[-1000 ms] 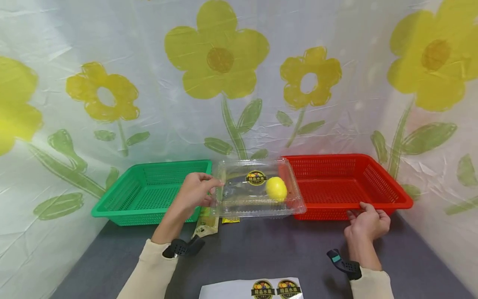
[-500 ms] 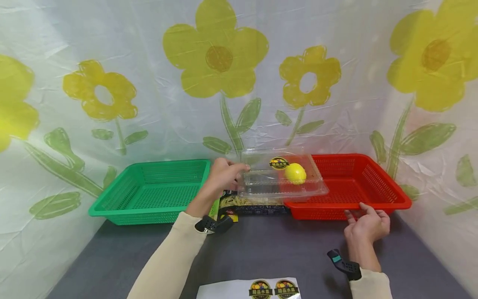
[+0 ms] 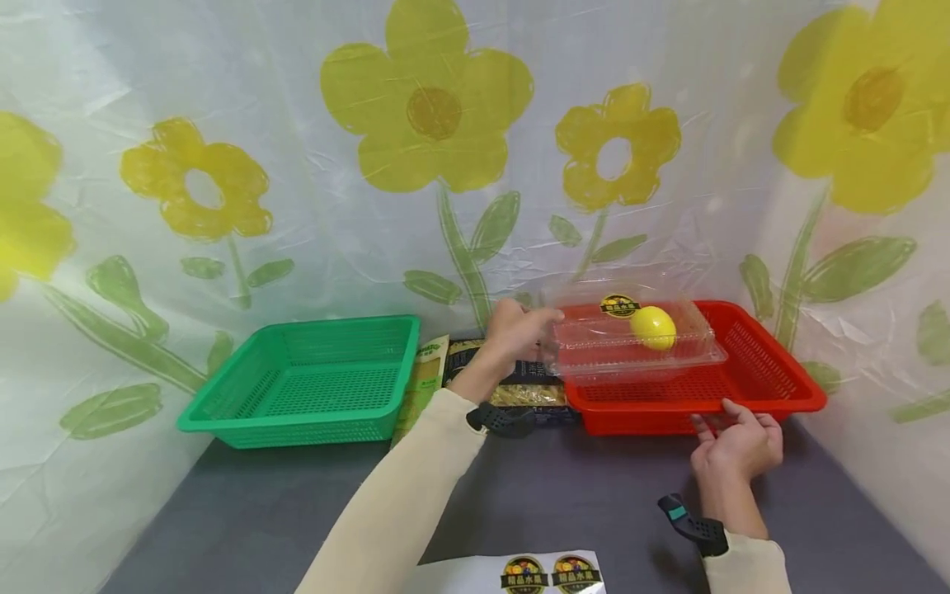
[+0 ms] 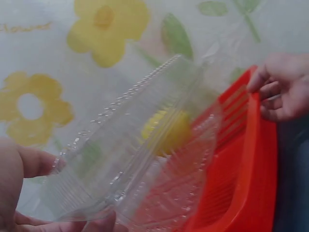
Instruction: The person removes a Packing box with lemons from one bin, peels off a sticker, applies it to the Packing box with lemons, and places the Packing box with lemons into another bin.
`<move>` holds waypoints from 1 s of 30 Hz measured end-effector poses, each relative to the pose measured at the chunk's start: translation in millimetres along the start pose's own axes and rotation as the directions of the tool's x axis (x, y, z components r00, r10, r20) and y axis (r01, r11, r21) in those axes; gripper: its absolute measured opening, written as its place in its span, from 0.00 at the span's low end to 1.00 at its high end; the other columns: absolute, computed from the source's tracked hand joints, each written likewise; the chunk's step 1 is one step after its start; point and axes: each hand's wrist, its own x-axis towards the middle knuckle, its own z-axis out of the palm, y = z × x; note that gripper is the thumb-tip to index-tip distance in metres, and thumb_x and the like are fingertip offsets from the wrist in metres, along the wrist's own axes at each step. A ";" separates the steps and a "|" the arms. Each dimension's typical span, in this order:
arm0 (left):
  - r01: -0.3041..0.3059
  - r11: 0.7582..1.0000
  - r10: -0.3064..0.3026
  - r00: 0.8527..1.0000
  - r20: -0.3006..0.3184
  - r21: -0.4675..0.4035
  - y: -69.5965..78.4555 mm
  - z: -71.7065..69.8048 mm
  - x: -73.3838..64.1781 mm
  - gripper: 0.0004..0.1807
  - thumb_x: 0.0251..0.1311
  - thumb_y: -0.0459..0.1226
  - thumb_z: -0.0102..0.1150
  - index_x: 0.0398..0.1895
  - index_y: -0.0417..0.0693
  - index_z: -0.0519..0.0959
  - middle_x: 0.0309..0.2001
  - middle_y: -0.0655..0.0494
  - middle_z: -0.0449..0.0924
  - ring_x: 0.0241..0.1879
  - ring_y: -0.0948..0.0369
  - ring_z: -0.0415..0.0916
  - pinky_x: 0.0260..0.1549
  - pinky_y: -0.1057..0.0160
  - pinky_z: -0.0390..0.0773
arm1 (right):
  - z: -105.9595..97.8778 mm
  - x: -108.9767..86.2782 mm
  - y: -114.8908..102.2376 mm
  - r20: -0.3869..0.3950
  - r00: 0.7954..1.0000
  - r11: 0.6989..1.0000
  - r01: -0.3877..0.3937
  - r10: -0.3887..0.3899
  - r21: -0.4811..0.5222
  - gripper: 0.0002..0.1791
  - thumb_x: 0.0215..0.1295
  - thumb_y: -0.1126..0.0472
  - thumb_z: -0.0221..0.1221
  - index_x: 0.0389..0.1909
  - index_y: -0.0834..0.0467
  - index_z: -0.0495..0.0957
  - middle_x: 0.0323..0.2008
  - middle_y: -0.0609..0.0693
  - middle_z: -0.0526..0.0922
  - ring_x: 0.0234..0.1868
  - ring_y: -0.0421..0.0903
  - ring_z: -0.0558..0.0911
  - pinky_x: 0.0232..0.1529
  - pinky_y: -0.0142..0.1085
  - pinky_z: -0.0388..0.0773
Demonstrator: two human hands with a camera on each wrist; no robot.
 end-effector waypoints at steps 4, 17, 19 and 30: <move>-0.031 0.990 0.038 0.998 -0.050 0.134 1.3 25.6 3.8 0.23 0.55 0.45 0.72 0.11 0.50 0.72 0.13 0.60 0.67 0.14 0.60 0.72 0.18 0.64 0.76 | 0.3 1.4 -4.0 -0.010 1.000 1.000 -0.009 0.009 0.002 0.04 0.66 0.68 0.59 0.34 0.56 0.74 0.25 0.55 0.84 0.17 0.55 0.80 0.21 0.44 0.82; 0.035 0.935 -0.005 0.996 -0.085 0.352 -26.3 75.7 9.8 0.17 0.57 0.51 0.68 0.29 0.45 0.82 0.29 0.54 0.80 0.34 0.55 0.75 0.39 0.57 0.78 | 4.1 3.8 -0.6 -0.039 0.999 0.999 0.005 -0.007 -0.032 0.08 0.65 0.65 0.62 0.38 0.53 0.72 0.34 0.52 0.84 0.19 0.52 0.78 0.24 0.41 0.83; 0.043 0.927 -0.011 0.996 -0.088 0.372 -29.3 79.6 10.5 0.18 0.57 0.51 0.68 0.34 0.45 0.83 0.32 0.54 0.80 0.36 0.54 0.75 0.41 0.56 0.78 | 4.7 4.1 -1.3 -0.043 0.999 0.999 0.002 -0.004 -0.032 0.09 0.65 0.64 0.62 0.39 0.52 0.71 0.37 0.51 0.84 0.19 0.51 0.78 0.24 0.41 0.83; 0.005 0.865 -0.002 1.000 -0.006 0.502 -36.7 79.4 16.7 0.18 0.64 0.53 0.60 0.29 0.48 0.80 0.31 0.54 0.80 0.30 0.56 0.75 0.29 0.61 0.81 | 3.4 3.4 0.5 -0.014 1.000 0.999 0.009 -0.010 -0.033 0.07 0.66 0.65 0.61 0.35 0.54 0.71 0.26 0.53 0.83 0.17 0.53 0.81 0.24 0.42 0.84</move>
